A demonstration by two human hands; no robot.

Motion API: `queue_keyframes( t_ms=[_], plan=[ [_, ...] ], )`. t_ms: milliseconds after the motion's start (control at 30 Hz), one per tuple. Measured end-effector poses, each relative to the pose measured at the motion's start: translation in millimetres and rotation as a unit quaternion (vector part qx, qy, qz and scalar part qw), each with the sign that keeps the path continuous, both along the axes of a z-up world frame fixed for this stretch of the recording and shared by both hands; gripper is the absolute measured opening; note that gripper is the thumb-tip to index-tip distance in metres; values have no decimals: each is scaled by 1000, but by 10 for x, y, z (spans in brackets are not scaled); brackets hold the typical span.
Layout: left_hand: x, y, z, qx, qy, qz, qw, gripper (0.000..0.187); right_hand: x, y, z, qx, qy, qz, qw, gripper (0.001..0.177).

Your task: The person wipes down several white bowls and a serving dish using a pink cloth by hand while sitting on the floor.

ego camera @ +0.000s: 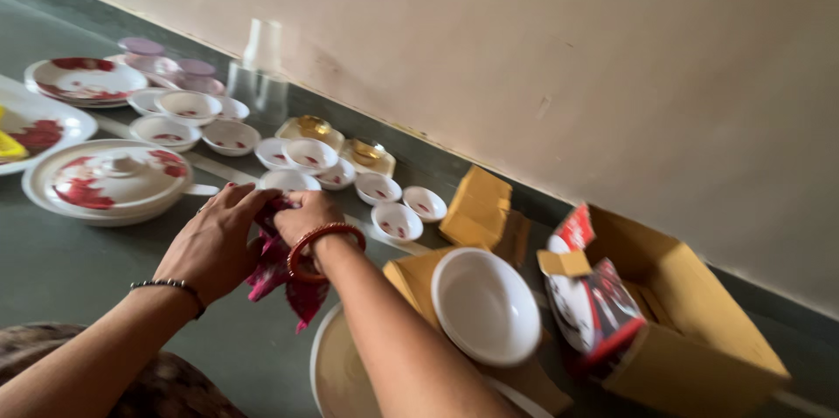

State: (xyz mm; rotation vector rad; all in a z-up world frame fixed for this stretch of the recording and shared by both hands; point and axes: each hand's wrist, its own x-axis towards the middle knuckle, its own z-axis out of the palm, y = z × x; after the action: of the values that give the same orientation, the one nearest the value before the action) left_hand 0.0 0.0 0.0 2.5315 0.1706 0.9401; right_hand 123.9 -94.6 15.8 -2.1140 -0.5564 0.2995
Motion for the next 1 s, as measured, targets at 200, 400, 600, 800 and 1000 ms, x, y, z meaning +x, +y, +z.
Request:
queue_keyframes(
  t_ms=[200,400,600,800,1000],
  plan=[
    [48,-753,364,-21,51,-68,996,67,86,-917,162,4,-10,-24,1000,29],
    [306,-1356,298,-60,81,-150,984,71,383,-1829,74,70,58,-49,995,30],
    [960,-1668,-371,1,154,-125,980,76,572,-2592,-282,2,-44,-91,995,82],
    [1286,-1970,-745,-34,316,-39,947,50,308,-2839,-574,-284,-126,-13,950,54],
    [1366,-2069,-745,-17,267,-32,963,31,347,-2697,-381,-207,4,0,978,69]
  ],
)
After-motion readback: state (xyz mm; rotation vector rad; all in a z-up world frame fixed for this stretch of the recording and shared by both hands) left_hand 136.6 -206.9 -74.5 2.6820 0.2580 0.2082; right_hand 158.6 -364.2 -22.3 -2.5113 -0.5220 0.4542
